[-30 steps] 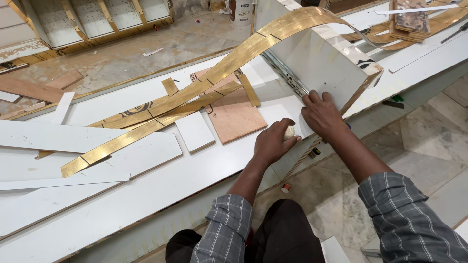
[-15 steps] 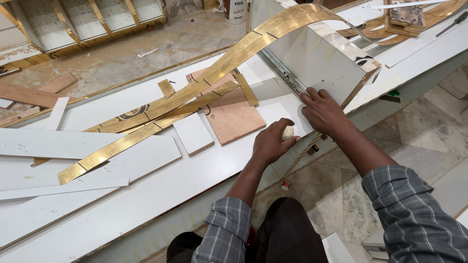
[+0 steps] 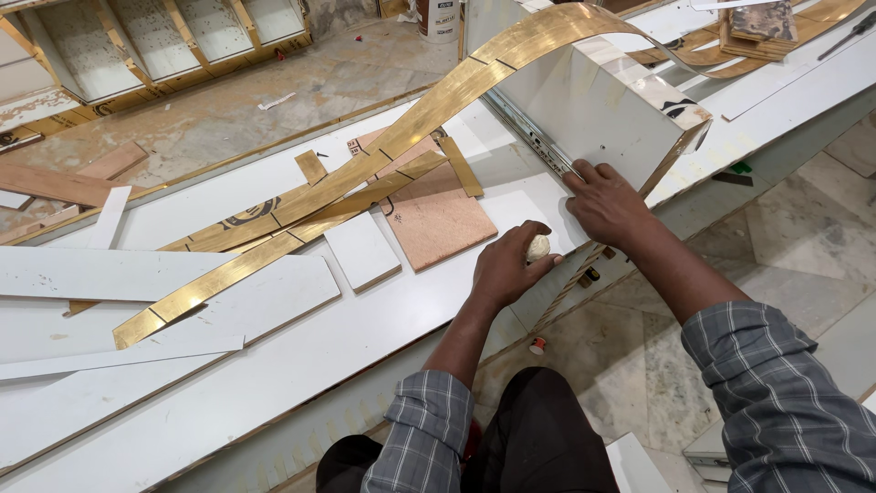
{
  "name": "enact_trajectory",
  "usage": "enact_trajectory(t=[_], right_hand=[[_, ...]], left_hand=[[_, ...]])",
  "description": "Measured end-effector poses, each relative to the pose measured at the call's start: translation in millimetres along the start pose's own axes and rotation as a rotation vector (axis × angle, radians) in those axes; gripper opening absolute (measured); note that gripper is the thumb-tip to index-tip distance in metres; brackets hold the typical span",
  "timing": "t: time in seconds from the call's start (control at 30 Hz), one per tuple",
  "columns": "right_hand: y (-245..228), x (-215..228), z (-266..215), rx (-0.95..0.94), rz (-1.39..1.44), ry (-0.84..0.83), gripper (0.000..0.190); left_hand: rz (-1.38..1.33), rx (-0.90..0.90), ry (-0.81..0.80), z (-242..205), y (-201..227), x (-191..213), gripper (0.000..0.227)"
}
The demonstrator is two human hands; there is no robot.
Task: The person sits on the floor and repeatedly applies a white adhesive substance from a small roll onto the edge of a white wooden cabinet frame. The person uses both hands to tear off small pieces of the adhesive and press them onto the wood.
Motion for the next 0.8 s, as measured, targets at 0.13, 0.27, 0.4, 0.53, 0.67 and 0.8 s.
enact_trajectory(t=[0.13, 0.27, 0.4, 0.53, 0.67, 0.8], right_hand=[[3, -1, -1, -0.011, 0.059, -0.064, 0.020], [7, 7, 1, 0.054, 0.199, 0.099, 0.018], [4, -3, -4, 0.120, 0.046, 0.082, 0.021], [3, -5, -6, 0.104, 0.014, 0.066, 0.021], [4, -8, -5, 0.080, 0.016, 0.058, 0.021], [3, -11, -5, 0.071, -0.011, 0.076, 0.019]], left_hand=[[-0.008, -0.034, 0.031, -1, 2, 3, 0.049], [-0.004, -0.048, 0.043, 0, 3, 4, 0.048], [-0.003, -0.026, 0.027, -3, 2, 3, 0.049], [-0.007, -0.045, 0.050, -4, 5, 7, 0.049], [-0.012, -0.047, 0.054, -3, 5, 6, 0.049], [-0.004, -0.043, 0.054, -4, 4, 6, 0.049]])
Point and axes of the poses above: each hand's wrist, its own z-axis towards the middle knuckle, its own x-axis out of the back of the hand, y = z × x, the point moved 8 cm from there along z, towards the middle knuckle, and after that the axes turned 12 degrees about z, right-handed, at the moved point
